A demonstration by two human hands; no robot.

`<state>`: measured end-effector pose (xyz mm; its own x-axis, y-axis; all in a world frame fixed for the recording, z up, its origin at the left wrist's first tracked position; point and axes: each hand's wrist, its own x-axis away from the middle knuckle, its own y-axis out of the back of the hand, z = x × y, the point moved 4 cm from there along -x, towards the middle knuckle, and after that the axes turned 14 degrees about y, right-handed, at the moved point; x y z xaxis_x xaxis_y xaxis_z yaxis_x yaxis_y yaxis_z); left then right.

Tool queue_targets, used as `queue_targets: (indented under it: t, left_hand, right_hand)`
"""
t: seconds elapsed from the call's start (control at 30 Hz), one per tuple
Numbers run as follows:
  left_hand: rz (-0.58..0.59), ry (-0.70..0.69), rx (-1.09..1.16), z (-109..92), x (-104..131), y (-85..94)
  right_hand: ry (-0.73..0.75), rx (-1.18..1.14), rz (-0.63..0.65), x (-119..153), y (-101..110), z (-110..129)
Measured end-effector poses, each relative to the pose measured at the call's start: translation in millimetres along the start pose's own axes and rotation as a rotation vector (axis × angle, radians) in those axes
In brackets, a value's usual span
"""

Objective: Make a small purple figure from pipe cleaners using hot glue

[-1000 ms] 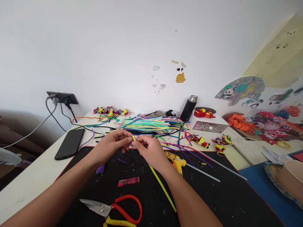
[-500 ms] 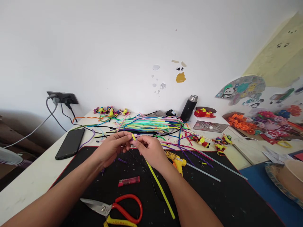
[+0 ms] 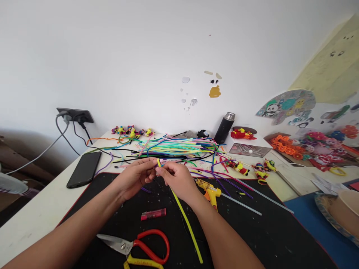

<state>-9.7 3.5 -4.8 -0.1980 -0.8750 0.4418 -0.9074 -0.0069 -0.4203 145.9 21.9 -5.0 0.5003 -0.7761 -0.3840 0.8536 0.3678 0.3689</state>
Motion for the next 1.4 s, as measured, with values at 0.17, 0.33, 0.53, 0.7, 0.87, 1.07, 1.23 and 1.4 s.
queue_targets:
  t: [0.17, 0.33, 0.53, 0.7, 0.87, 1.07, 1.23, 1.4]
  left_hand:
    - [0.034, 0.065, 0.036, 1, -1, 0.6]
    - [0.023, 0.077, 0.030, 0, -1, 2.1]
    - [0.009, 0.098, 0.023, 1, -2, 8.7]
    - [0.020, 0.177, 0.083, 2, -3, 9.9]
    - [0.060, 0.206, 0.138, 0, -3, 9.0]
    - [0.119, 0.236, 0.145, -2, -2, 11.0]
    - [0.198, 0.269, 0.091, -3, 1, 11.1]
    - [0.269, 0.286, 0.059, -3, 2, 9.1]
  right_hand:
    - [-0.012, -0.011, 0.001, 0, 1, -2]
    - [-0.005, 0.010, -0.002, 0, 2, -3]
    - [-0.017, -0.027, -0.016, -1, 3, -5]
    - [-0.008, -0.047, -0.021, -1, 4, -5]
    - [0.001, -0.065, -0.007, 0, 3, -6]
    - [0.003, -0.050, -0.005, -1, 5, -6]
    - [0.014, -0.032, -0.014, -1, 8, -5]
    - [0.011, 0.001, -0.045, -1, 12, -4]
